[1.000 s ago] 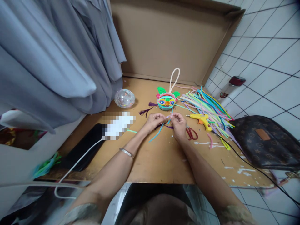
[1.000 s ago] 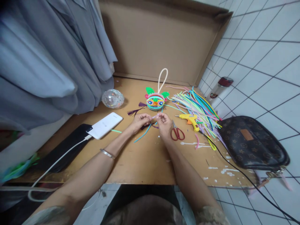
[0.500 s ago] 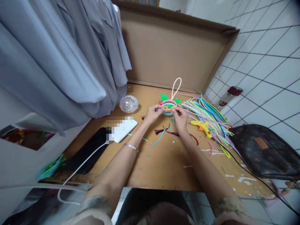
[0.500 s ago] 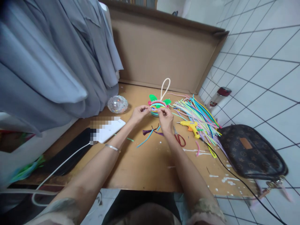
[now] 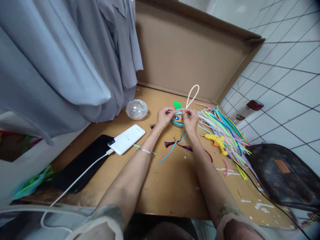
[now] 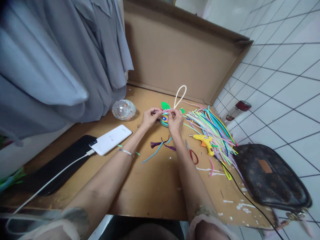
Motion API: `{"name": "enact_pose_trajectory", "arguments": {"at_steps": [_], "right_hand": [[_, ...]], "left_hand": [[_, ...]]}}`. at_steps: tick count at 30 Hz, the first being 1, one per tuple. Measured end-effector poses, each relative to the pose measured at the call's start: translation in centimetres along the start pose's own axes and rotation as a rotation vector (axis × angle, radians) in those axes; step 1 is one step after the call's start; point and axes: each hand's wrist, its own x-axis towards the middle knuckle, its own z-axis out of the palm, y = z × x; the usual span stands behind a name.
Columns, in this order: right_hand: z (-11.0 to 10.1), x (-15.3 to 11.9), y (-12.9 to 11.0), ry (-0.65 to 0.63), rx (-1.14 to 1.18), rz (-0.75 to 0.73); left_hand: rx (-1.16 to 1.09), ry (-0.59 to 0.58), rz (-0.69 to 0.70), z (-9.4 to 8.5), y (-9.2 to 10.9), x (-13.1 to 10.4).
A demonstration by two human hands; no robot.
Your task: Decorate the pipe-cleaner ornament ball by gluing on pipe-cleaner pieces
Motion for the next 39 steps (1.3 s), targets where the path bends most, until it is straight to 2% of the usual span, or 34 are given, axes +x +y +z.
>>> {"name": "enact_pose_trajectory", "arguments": {"at_steps": [3,7,11,16,26,39], "right_hand": [[-0.2,0.2,0.7,-0.054,-0.114,-0.078],[-0.7,0.5,1.7,-0.101,-0.235,-0.112],[-1.0,0.9,2.1,-0.134,-0.215,-0.088],[-1.0,1.1,2.2,-0.088,-0.169,-0.058],[-1.3,1.3,2.6,-0.125,-0.154,-0.073],[-0.8,0.6,2.4,-0.132,-0.289,-0.177]], "left_hand": [[0.083,0.011,0.058,-0.2,-0.4,0.4],[0.176,-0.035,0.093,-0.5,-1.5,0.7],[0.185,-0.065,0.102,-0.5,-2.9,0.8],[0.198,-0.059,0.109,-0.5,-3.9,0.9],[0.204,-0.082,0.104,-0.9,-4.1,0.9],[0.176,-0.068,0.095,-0.8,-4.5,1.0]]}}
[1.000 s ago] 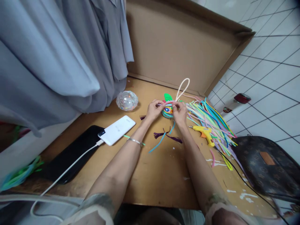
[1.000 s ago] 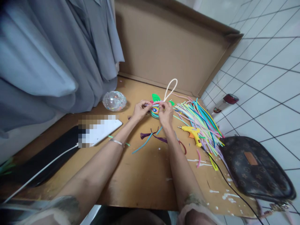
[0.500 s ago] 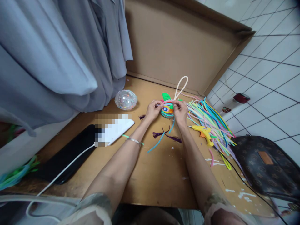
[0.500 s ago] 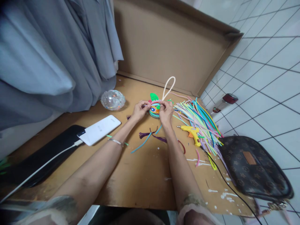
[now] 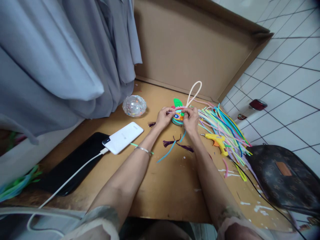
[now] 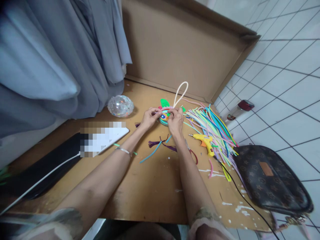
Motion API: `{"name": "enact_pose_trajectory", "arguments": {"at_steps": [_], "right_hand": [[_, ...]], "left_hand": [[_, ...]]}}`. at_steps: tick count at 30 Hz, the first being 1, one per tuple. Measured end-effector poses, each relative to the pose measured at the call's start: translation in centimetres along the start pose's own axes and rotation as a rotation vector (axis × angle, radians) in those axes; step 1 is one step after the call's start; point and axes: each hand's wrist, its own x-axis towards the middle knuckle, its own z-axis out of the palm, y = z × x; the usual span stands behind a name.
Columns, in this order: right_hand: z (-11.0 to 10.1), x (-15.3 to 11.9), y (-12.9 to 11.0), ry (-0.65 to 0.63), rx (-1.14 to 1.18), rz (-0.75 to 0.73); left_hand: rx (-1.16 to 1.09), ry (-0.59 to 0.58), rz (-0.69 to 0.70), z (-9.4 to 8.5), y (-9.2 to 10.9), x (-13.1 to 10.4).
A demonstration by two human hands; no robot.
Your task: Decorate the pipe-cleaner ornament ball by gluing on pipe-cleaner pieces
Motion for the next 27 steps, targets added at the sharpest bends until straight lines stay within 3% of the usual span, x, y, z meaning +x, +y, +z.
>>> {"name": "enact_pose_trajectory", "arguments": {"at_steps": [27], "right_hand": [[-0.06,-0.15,-0.94,-0.025,-0.034,0.023]], "left_hand": [[0.195,0.054,-0.028,0.48,0.31,-0.11]]}}
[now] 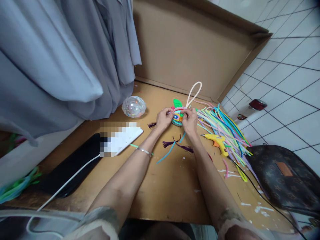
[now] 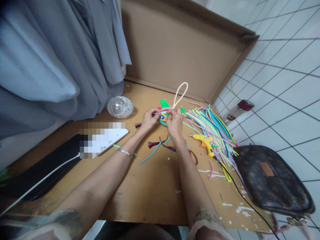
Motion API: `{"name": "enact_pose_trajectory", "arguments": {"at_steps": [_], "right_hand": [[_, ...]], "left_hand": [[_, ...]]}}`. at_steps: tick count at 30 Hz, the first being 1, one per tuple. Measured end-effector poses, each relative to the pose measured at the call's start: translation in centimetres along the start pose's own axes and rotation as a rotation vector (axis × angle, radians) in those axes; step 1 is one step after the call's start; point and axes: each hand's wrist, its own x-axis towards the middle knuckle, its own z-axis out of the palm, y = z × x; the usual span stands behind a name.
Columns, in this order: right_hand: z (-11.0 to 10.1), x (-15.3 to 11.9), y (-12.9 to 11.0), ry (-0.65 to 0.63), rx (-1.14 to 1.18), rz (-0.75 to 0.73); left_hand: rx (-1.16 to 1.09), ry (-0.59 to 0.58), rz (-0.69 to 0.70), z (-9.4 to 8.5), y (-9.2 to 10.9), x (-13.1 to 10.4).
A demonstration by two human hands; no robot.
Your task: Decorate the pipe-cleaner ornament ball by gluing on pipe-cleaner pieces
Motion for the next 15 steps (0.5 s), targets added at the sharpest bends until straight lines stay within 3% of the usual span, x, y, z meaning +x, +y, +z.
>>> {"name": "enact_pose_trajectory", "arguments": {"at_steps": [7,15], "right_hand": [[0.05,0.01,-0.06,-0.003,0.008,0.019],[-0.05,0.33,0.65,0.018,0.046,-0.005]], "left_hand": [[0.002,-0.014,-0.060,-0.10,0.39,0.10],[0.017,-0.022,-0.030,-0.33,0.71,0.03]]}}
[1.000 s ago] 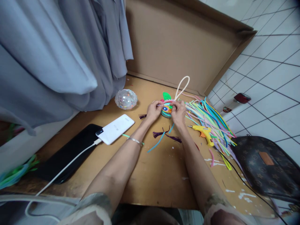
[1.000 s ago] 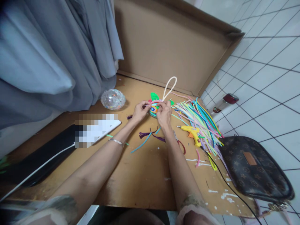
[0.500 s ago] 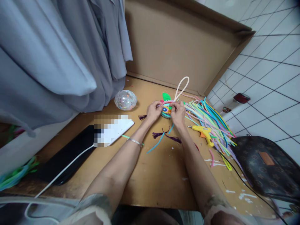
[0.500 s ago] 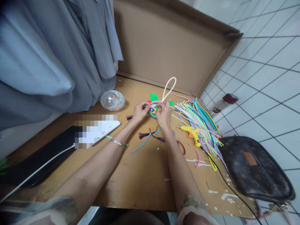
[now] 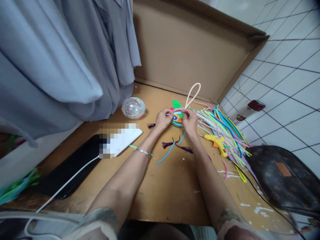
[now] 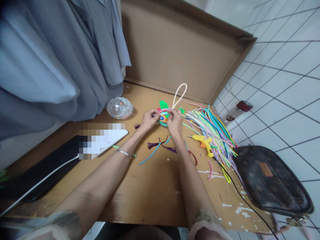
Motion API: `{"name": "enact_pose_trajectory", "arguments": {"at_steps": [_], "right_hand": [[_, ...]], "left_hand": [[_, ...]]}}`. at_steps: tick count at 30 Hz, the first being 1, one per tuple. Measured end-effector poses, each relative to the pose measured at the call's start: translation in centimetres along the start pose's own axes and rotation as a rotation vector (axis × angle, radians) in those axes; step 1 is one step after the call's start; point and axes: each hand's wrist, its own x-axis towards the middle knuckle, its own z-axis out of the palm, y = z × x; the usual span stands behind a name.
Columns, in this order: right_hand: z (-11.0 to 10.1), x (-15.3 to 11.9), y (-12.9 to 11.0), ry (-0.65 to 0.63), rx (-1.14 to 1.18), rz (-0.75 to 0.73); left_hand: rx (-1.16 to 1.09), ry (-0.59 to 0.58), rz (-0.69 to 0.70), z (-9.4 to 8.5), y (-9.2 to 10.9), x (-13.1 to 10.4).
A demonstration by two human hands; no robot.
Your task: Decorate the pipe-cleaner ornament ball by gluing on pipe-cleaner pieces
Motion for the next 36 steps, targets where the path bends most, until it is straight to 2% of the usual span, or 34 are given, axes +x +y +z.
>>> {"name": "enact_pose_trajectory", "arguments": {"at_steps": [16,19,22,27,30,33,36], "right_hand": [[-0.6,-0.2,-1.1,0.051,0.061,0.083],[-1.5,-0.5,-1.7,0.070,0.071,0.074],[-3.7,-1.4,-2.3,0.066,0.042,0.054],[-10.1,-4.8,-2.4,-0.052,-0.173,0.041],[-13.2,-8.1,-1.7,-0.155,-0.409,0.123],[-13.9,-11.2,-0.9,-0.340,-0.633,0.266],[-13.1,-12.8,-0.7,-0.467,-0.799,0.276]], "left_hand": [[-0.084,-0.013,0.043,-0.7,0.3,-0.9],[-0.111,0.001,0.045,-1.1,0.8,-1.5],[-0.117,0.011,0.048,-1.6,1.5,-2.4],[-0.099,-0.001,0.067,-2.0,2.6,-4.8],[-0.099,-0.027,0.058,-1.8,3.2,-6.9],[-0.113,-0.051,0.056,-1.5,3.8,-9.0],[-0.153,-0.070,0.041,-1.1,3.9,-10.6]]}}
